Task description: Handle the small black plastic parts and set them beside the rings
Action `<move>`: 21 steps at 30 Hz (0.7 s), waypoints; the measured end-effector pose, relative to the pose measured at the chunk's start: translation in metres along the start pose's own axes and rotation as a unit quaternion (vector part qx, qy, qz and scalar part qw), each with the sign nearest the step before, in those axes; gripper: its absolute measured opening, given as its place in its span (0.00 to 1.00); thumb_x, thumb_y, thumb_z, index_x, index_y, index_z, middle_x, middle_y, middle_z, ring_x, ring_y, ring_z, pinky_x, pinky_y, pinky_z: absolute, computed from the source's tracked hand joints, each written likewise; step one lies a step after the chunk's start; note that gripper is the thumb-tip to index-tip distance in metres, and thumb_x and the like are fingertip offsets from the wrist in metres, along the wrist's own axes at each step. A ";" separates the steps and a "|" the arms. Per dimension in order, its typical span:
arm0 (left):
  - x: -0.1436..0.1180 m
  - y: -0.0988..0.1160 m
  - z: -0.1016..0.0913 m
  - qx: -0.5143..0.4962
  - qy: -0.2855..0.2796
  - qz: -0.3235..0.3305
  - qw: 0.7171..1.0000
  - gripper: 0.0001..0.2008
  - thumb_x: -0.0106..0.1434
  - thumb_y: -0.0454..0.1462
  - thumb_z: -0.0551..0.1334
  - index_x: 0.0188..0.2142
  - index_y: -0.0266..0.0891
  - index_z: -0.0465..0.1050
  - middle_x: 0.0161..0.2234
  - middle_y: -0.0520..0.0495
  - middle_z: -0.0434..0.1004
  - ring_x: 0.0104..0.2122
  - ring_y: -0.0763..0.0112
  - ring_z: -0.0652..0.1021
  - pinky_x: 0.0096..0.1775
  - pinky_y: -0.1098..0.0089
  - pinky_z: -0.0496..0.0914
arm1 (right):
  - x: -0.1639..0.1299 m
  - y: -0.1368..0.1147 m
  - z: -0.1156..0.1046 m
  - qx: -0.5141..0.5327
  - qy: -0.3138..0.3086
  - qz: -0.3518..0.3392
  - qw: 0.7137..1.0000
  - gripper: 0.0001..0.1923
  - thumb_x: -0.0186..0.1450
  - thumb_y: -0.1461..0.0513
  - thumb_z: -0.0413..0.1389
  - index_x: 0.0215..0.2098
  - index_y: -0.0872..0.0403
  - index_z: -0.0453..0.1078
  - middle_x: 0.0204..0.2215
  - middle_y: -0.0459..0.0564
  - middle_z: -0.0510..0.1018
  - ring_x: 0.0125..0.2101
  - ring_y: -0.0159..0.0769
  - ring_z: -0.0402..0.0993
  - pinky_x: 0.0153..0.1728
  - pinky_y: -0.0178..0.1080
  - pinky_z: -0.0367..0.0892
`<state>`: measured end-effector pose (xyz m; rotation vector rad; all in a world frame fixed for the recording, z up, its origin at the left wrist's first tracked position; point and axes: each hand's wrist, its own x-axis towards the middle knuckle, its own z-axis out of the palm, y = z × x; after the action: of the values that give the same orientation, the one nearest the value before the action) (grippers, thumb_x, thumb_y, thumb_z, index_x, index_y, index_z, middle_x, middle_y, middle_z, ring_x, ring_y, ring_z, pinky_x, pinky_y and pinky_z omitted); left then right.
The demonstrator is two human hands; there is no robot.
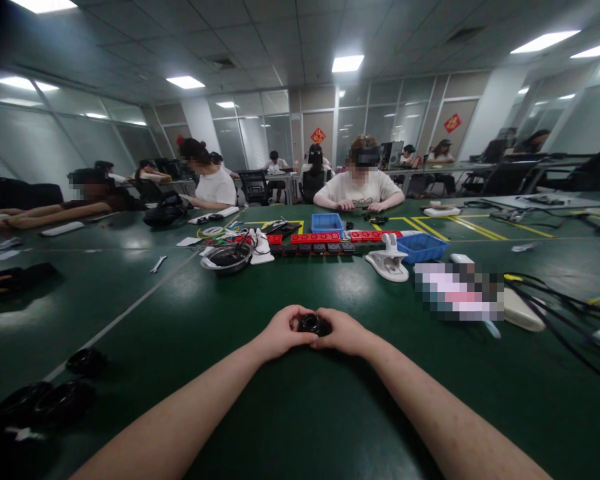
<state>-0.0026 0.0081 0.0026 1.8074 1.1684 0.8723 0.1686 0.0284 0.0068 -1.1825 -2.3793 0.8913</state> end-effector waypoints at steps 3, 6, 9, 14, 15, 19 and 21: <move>0.000 0.002 0.007 0.049 0.074 0.006 0.996 0.20 0.40 0.40 0.66 0.35 0.37 0.67 0.30 0.50 0.65 0.28 0.73 0.66 0.29 0.73 0.61 | 0.002 -0.004 0.007 -0.064 0.049 0.047 0.996 0.20 0.44 0.54 0.59 0.31 0.55 0.61 0.26 0.45 0.69 0.26 0.32 0.64 0.23 0.31 0.53; 0.000 0.005 0.012 0.086 0.135 -0.009 0.987 0.20 0.40 0.40 0.66 0.33 0.37 0.67 0.32 0.48 0.66 0.33 0.69 0.68 0.35 0.69 0.61 | 0.005 -0.013 0.018 -0.150 0.118 0.113 0.975 0.17 0.47 0.54 0.56 0.30 0.55 0.59 0.25 0.47 0.69 0.25 0.32 0.64 0.21 0.32 0.50; 0.000 0.005 0.012 0.095 0.151 -0.016 0.984 0.19 0.41 0.40 0.65 0.34 0.37 0.67 0.33 0.48 0.66 0.34 0.68 0.68 0.35 0.69 0.61 | 0.005 -0.020 0.026 -0.205 0.162 0.137 0.956 0.13 0.51 0.55 0.53 0.30 0.55 0.59 0.26 0.49 0.69 0.26 0.34 0.65 0.22 0.33 0.51; -0.001 0.004 0.002 0.073 0.090 0.026 0.993 0.19 0.41 0.39 0.66 0.34 0.37 0.68 0.31 0.50 0.65 0.30 0.71 0.67 0.32 0.72 0.61 | -0.001 -0.020 0.021 -0.162 0.139 0.065 0.975 0.20 0.49 0.54 0.55 0.37 0.54 0.60 0.33 0.49 0.69 0.32 0.36 0.66 0.28 0.34 0.56; -0.001 0.004 0.000 0.065 0.069 0.032 0.995 0.19 0.41 0.40 0.66 0.34 0.37 0.68 0.30 0.50 0.65 0.29 0.73 0.67 0.30 0.73 0.61 | -0.002 -0.018 0.017 -0.137 0.122 0.036 0.982 0.23 0.47 0.54 0.57 0.39 0.54 0.60 0.35 0.49 0.68 0.34 0.37 0.65 0.29 0.34 0.57; -0.003 0.006 -0.007 0.036 0.006 0.032 0.999 0.20 0.42 0.41 0.65 0.36 0.37 0.67 0.29 0.52 0.62 0.22 0.80 0.62 0.23 0.77 0.57 | -0.004 -0.008 0.003 -0.031 0.025 -0.024 0.999 0.23 0.46 0.55 0.59 0.39 0.54 0.63 0.33 0.47 0.68 0.33 0.36 0.65 0.32 0.35 0.58; -0.003 0.007 -0.008 0.026 -0.016 0.025 0.999 0.21 0.42 0.41 0.65 0.37 0.36 0.67 0.29 0.52 0.61 0.20 0.82 0.60 0.21 0.78 0.55 | -0.004 -0.004 -0.002 0.019 -0.006 -0.027 0.999 0.19 0.48 0.57 0.58 0.37 0.56 0.65 0.31 0.46 0.68 0.31 0.34 0.65 0.31 0.34 0.59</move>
<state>-0.0077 0.0057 0.0122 1.8931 1.1390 0.8469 0.1697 0.0238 0.0111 -1.0963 -2.3820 0.9250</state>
